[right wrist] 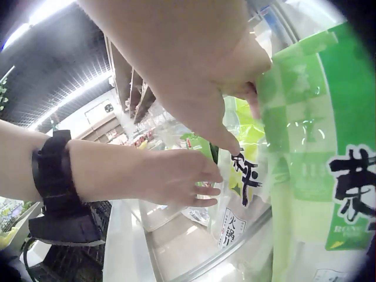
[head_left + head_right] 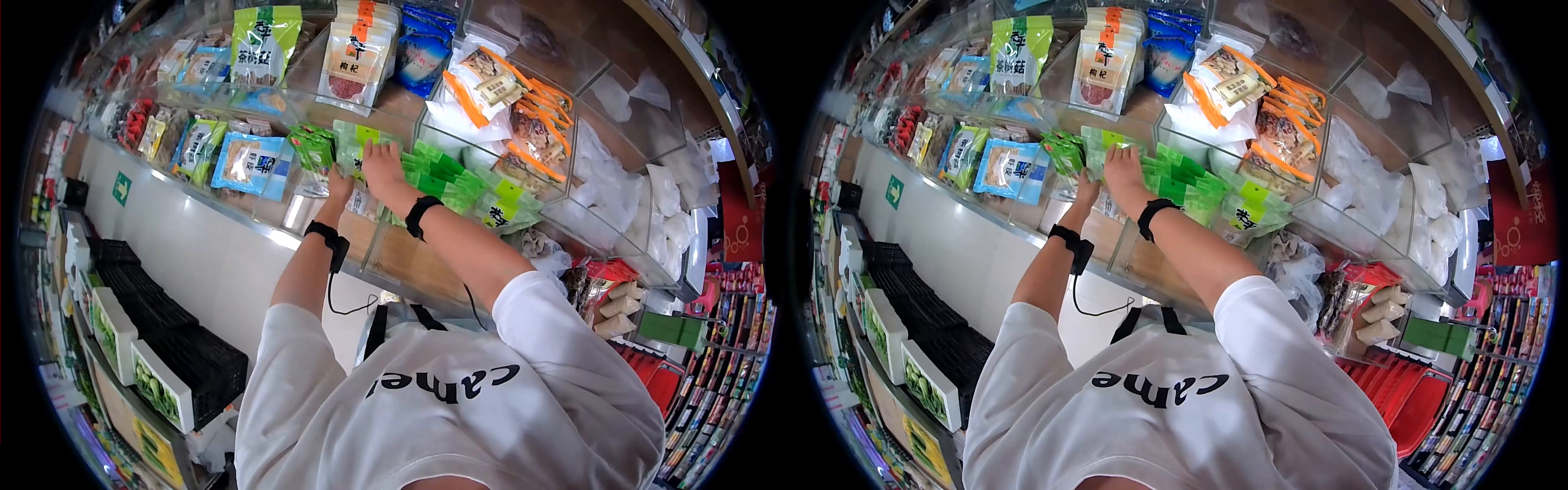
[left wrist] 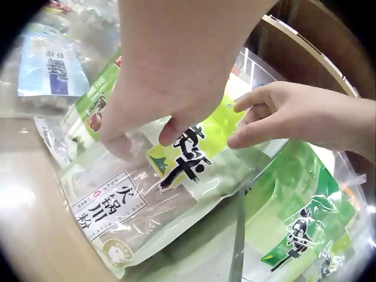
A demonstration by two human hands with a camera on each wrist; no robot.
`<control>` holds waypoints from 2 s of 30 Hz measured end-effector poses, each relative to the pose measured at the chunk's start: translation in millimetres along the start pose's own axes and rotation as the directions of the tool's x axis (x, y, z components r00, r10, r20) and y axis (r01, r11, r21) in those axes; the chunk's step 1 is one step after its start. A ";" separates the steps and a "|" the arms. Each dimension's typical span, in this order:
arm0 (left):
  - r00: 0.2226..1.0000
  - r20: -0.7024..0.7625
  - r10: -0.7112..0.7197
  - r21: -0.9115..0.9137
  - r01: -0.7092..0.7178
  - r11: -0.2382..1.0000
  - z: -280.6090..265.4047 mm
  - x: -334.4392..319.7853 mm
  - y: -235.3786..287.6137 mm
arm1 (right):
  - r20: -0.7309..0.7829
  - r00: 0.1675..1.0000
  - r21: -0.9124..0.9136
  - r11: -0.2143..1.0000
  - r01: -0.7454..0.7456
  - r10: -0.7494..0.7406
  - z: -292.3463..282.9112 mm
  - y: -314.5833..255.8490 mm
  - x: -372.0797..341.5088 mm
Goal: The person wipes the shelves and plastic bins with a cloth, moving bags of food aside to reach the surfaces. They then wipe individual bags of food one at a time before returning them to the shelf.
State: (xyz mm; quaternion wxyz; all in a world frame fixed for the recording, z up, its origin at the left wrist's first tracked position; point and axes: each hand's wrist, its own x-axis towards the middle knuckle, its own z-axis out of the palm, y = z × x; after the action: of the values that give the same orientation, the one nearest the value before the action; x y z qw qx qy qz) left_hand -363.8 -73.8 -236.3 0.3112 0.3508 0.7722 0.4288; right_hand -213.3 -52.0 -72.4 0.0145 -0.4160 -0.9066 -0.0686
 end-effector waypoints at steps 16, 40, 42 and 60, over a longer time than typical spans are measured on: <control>0.977 0.120 -0.177 -0.403 0.211 0.891 -75.3 -95.7 28.0 | -0.009 0.963 0.373 0.893 0.252 -0.268 -12.6 -10.1 -30.5; 0.916 0.136 0.377 -0.284 -0.328 0.901 -86.3 -222.4 201.0 | -0.424 0.886 0.588 0.688 0.426 -0.186 -174.4 104.0 -135.4; 0.894 0.232 0.383 -0.325 -0.300 0.897 -58.6 -229.4 208.5 | -0.413 0.899 0.549 0.749 0.373 -0.144 -173.4 127.6 -155.5; 0.757 0.509 0.410 -0.376 -0.233 0.897 166.2 -235.0 111.7 | -0.113 0.982 0.481 0.873 -0.079 0.151 -43.5 193.7 -233.1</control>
State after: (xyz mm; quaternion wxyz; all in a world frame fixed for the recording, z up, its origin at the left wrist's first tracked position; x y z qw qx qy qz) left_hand -71.6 -146.9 -168.6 0.4984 0.5430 0.4972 0.4579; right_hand 84.2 -108.5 -27.0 0.1867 -0.4468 -0.8658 0.1260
